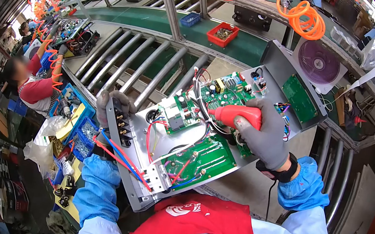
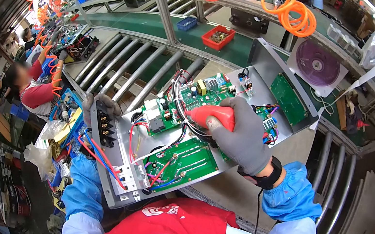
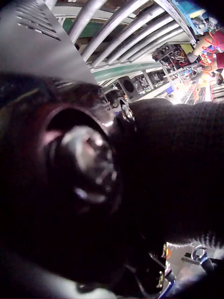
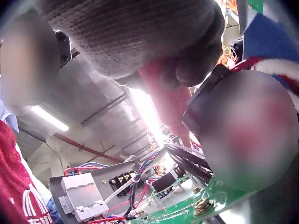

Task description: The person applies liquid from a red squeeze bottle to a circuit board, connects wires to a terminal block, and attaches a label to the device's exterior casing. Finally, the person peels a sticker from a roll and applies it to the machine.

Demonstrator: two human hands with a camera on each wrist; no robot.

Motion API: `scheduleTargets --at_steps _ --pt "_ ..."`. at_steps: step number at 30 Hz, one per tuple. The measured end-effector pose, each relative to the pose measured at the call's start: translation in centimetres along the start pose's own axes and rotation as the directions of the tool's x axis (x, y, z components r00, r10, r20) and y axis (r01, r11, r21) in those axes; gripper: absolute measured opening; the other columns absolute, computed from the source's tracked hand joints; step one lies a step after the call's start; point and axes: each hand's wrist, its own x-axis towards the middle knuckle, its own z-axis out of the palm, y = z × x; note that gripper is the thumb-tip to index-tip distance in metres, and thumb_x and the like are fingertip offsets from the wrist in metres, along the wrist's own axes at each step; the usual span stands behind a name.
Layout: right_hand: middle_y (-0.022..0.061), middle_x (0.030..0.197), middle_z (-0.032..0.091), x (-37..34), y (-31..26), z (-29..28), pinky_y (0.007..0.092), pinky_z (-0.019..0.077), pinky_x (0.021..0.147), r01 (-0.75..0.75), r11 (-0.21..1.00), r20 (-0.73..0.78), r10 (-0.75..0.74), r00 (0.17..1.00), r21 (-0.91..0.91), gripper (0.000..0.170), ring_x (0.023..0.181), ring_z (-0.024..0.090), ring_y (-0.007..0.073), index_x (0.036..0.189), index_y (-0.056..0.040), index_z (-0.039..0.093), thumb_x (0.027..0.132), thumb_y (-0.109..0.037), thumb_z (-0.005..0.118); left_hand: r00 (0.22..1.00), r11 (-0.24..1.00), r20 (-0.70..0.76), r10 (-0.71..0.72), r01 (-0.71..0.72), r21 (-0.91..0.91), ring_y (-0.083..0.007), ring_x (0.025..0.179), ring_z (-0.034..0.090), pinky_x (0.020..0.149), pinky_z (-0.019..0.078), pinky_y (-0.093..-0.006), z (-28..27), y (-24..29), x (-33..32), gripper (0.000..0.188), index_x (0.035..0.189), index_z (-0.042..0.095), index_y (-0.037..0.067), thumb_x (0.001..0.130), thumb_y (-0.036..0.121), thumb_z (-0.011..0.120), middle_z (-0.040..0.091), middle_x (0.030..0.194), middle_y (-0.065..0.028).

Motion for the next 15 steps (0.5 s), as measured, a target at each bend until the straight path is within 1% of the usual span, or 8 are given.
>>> scheduleTargets --at_steps 1,4,7,10,13,15 --pt "0.0158 0.085 0.068 -0.1 0.1 0.2 0.035 0.0542 0.063 0.049 0.997 -0.015 -0.05 0.999 -0.053 0.04 0.069 0.068 0.0219 0.109 0.0013 0.059 0.08 -0.022 0.074 1.0 1.0 0.007 -0.002 0.002 -0.017 -0.0294 0.065 0.064 0.056 0.0502 -0.0386 -0.1 0.0 0.0 0.067 0.084 0.067 0.0 0.097 0.061 0.042 0.053 0.053 -0.0106" --pt "0.0173 0.085 0.067 -0.5 0.8 0.8 0.0366 0.0544 0.066 0.142 0.983 -0.051 -0.149 0.988 -0.117 0.04 0.071 0.069 0.0253 0.109 0.001 0.059 0.08 -0.022 0.074 0.999 0.999 0.034 0.006 -0.004 -0.047 -0.0297 0.067 0.065 0.058 0.0516 -0.0393 -0.4 -0.2 0.1 0.066 0.085 0.067 0.0 0.097 0.06 0.043 0.053 0.053 -0.0107" --pt "0.0182 0.086 0.067 -0.4 1.5 1.5 0.0378 0.0543 0.069 0.218 0.964 -0.092 -0.233 0.968 -0.152 0.04 0.074 0.069 0.027 0.109 0.001 0.059 0.08 -0.022 0.074 0.997 0.999 0.077 -0.01 0.014 -0.047 -0.0289 0.067 0.065 0.06 0.0521 -0.0393 -0.6 -0.1 0.2 0.066 0.086 0.067 0.0 0.097 0.06 0.044 0.055 0.054 -0.0113" --pt "0.0186 0.088 0.068 0.1 0.9 1.5 0.0384 0.0544 0.071 -0.021 0.999 -0.032 0.021 0.999 0.03 0.04 0.078 0.069 0.0276 0.109 0.0015 0.059 0.08 -0.022 0.073 1.0 0.997 -0.008 0.025 -0.025 -0.073 -0.0234 0.054 0.06 0.051 0.0482 -0.0353 0.3 -0.4 0.1 0.065 0.081 0.068 0.0 0.096 0.06 0.046 0.057 0.055 -0.0109" --pt "0.018 0.088 0.068 0.9 0.5 1.2 0.0374 0.055 0.068 0.026 0.999 -0.015 -0.026 1.0 -0.025 0.039 0.076 0.07 0.027 0.108 0.0024 0.058 0.081 -0.022 0.072 0.996 0.998 -0.088 0.02 -0.025 -0.062 -0.0223 0.052 0.058 0.049 0.0454 -0.0332 1.3 -0.1 -0.3 0.065 0.08 0.068 0.0 0.094 0.06 0.048 0.056 0.053 -0.0105" --pt "0.018 0.087 0.068 1.1 -0.5 0.9 0.0366 0.0552 0.066 0.014 0.999 -0.001 -0.014 1.0 -0.051 0.039 0.073 0.071 0.0265 0.108 0.0028 0.058 0.081 -0.021 0.072 0.993 0.997 -0.112 0.026 -0.035 -0.073 -0.0218 0.051 0.057 0.049 0.0443 -0.0326 1.5 -0.3 -0.4 0.065 0.08 0.068 0.0 0.094 0.06 0.048 0.056 0.053 -0.0103"
